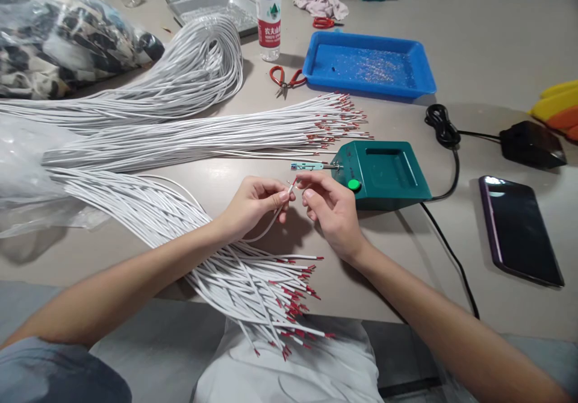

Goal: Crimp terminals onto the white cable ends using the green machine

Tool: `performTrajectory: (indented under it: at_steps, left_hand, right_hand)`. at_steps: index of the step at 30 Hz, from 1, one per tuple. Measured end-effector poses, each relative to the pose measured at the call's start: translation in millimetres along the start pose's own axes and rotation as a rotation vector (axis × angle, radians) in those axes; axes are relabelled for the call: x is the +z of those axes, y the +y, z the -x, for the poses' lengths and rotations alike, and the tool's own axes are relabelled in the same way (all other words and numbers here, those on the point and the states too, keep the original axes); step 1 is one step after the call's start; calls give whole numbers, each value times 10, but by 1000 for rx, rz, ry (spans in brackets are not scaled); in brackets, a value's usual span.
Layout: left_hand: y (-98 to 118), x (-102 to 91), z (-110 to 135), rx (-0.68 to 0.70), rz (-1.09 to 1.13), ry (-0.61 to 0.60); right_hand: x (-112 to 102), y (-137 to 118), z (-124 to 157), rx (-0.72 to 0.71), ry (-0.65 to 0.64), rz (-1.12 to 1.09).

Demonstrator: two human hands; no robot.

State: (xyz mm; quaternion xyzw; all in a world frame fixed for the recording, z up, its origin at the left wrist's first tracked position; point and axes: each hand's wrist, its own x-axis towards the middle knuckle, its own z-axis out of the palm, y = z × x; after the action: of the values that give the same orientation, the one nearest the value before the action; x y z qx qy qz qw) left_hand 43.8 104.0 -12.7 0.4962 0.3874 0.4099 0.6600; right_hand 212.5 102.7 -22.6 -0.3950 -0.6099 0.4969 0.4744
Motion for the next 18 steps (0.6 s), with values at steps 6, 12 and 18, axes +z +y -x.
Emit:
performTrajectory:
  at_steps: [6, 12, 18]
  left_hand:
    - [10, 14, 3, -30, -7, 22]
    - [4, 4, 1, -21, 0, 30]
    - [8, 7, 2, -11, -12, 36]
  right_hand:
    - [-8, -1, 12, -90, -17, 73]
    - [-8, -20, 12, -88, -14, 76]
    - [-11, -2, 7, -69, -10, 43]
